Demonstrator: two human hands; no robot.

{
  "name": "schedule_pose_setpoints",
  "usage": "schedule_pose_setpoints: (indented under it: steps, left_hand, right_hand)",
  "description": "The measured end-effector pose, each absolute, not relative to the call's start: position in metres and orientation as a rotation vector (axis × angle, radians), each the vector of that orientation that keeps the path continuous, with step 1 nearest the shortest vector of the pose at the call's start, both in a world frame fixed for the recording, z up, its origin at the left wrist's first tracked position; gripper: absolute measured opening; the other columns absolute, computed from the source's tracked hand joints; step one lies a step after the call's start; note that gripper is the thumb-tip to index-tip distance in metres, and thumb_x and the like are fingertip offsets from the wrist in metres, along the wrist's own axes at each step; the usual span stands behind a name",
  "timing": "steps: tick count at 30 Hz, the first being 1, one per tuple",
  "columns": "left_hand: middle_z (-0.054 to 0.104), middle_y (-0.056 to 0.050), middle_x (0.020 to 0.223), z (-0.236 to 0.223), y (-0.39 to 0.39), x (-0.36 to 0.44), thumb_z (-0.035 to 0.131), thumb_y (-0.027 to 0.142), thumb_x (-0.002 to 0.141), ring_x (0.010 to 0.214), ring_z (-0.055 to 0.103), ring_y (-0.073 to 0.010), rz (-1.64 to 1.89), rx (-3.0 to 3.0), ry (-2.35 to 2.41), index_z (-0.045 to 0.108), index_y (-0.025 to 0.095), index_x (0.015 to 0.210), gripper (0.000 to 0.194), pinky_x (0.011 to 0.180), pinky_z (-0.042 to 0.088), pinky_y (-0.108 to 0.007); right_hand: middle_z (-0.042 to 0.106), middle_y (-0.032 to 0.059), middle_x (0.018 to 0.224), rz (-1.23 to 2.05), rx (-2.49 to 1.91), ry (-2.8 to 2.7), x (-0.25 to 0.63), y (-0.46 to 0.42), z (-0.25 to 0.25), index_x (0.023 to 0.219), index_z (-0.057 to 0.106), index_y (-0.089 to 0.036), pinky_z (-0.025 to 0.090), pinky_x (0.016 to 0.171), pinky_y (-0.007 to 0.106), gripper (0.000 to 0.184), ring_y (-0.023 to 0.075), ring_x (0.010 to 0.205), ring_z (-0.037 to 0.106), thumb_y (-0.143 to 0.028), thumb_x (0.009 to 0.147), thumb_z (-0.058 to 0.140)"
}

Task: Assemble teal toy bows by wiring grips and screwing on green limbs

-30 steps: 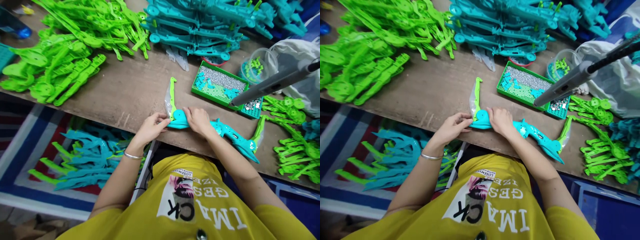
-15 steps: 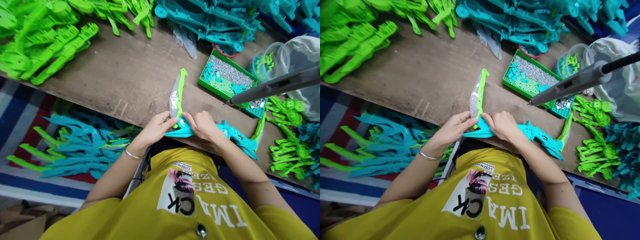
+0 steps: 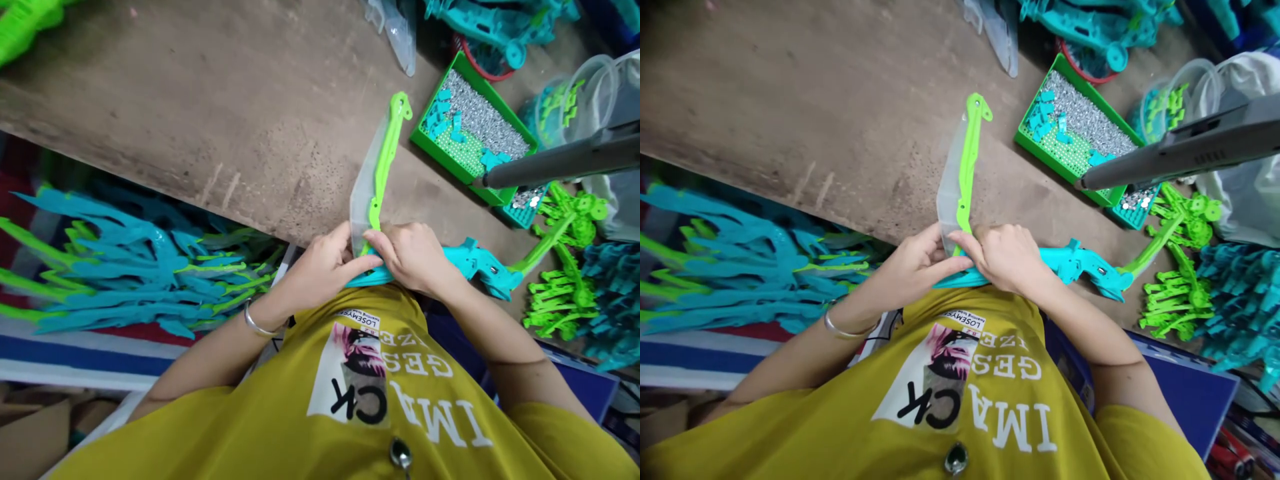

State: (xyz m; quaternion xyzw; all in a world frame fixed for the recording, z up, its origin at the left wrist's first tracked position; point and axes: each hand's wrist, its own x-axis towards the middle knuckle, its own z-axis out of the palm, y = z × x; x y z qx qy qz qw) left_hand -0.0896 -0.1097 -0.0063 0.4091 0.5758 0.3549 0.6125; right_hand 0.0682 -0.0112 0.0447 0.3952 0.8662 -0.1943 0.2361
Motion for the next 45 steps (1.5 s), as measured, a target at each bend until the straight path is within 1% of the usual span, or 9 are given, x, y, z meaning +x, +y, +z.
schedule_pose_setpoints:
  steps: [8,16,21,24,29,33,39,41,45]
  left_hand:
    - [0.072,-0.002,0.081,-0.005,-0.111,-0.105,0.077,0.036,0.076,0.076,0.072,-0.0199,0.790,0.930,1.054,0.063,0.022,0.111,0.040,0.066,0.058,-0.028]
    - [0.071,0.001,0.073,-0.008,-0.106,-0.099,0.080,0.036,0.074,0.065,0.072,-0.0197,0.784,0.997,1.227,0.057,0.021,0.107,0.043,0.053,0.051,-0.025]
    - [0.074,0.001,0.078,-0.005,-0.104,-0.096,0.081,0.036,0.073,0.065,0.072,-0.0180,0.816,0.958,1.251,0.055,0.022,0.110,0.047,0.052,0.050,-0.022]
    - [0.074,0.002,0.078,-0.005,-0.102,-0.095,0.081,0.031,0.071,0.062,0.071,-0.0164,0.829,0.932,1.262,0.054,0.021,0.122,0.059,0.052,0.049,-0.021]
    - [0.078,-0.001,0.093,-0.010,-0.099,-0.097,0.083,0.028,0.068,0.060,0.072,-0.0147,0.873,0.902,1.207,0.035,0.022,0.152,0.096,0.051,0.052,-0.019]
    - [0.078,-0.004,0.098,-0.008,-0.095,-0.098,0.084,0.028,0.067,0.061,0.072,-0.0148,0.836,0.896,1.175,0.033,0.022,0.154,0.101,0.049,0.052,-0.019]
    - [0.076,-0.004,0.103,-0.003,-0.092,-0.098,0.079,0.022,0.071,0.057,0.068,-0.0095,0.846,0.891,1.166,0.021,0.024,0.160,0.106,0.048,0.049,-0.015]
    - [0.075,-0.003,0.101,-0.002,-0.091,-0.103,0.079,0.022,0.073,0.060,0.068,-0.0098,0.830,0.845,1.100,0.026,0.023,0.157,0.099,0.050,0.050,-0.015]
    - [0.074,-0.006,0.101,-0.001,-0.088,-0.113,0.081,0.026,0.074,0.070,0.071,-0.0128,0.778,0.747,0.935,0.050,0.020,0.139,0.072,0.060,0.056,-0.020]
  right_hand:
    - [0.071,0.0090,0.072,-0.661,1.066,2.418,0.073,-0.012,0.045,0.089,0.073,-0.017,0.031,0.065,0.031,0.073,0.0187,0.064,0.061,-0.056,0.109,0.015]
    - [0.068,0.0075,0.071,-0.653,1.054,2.439,0.073,-0.010,0.040,0.083,0.070,-0.018,0.031,0.065,0.031,0.070,0.0161,0.062,0.057,-0.054,0.109,0.017]
    - [0.067,0.0066,0.070,-0.670,1.085,2.425,0.071,-0.008,0.041,0.085,0.072,-0.019,0.031,0.065,0.031,0.071,0.0164,0.063,0.057,-0.058,0.109,0.018]
    - [0.068,0.0076,0.072,-0.639,1.104,2.402,0.069,-0.007,0.042,0.085,0.073,-0.018,0.031,0.066,0.031,0.071,0.0174,0.064,0.059,-0.059,0.108,0.020]
    - [0.069,0.0075,0.071,-0.633,1.105,2.391,0.069,-0.005,0.041,0.087,0.075,-0.018,0.031,0.067,0.030,0.073,0.0171,0.064,0.059,-0.060,0.108,0.020]
    - [0.069,0.0083,0.070,-0.650,1.102,2.372,0.068,-0.002,0.041,0.084,0.076,-0.017,0.031,0.068,0.030,0.076,0.0170,0.065,0.061,-0.060,0.108,0.019]
    - [0.072,0.0084,0.074,-0.660,1.124,2.363,0.069,0.000,0.042,0.086,0.077,-0.018,0.030,0.067,0.030,0.075,0.0171,0.067,0.063,-0.062,0.108,0.020]
    - [0.073,0.0086,0.077,-0.674,1.115,2.365,0.069,0.000,0.042,0.088,0.078,-0.019,0.031,0.069,0.030,0.075,0.0176,0.070,0.064,-0.062,0.108,0.020]
    - [0.077,0.0122,0.084,-0.608,1.125,2.339,0.065,0.000,0.040,0.093,0.078,-0.018,0.035,0.071,0.032,0.076,0.0219,0.076,0.069,-0.064,0.107,0.019]
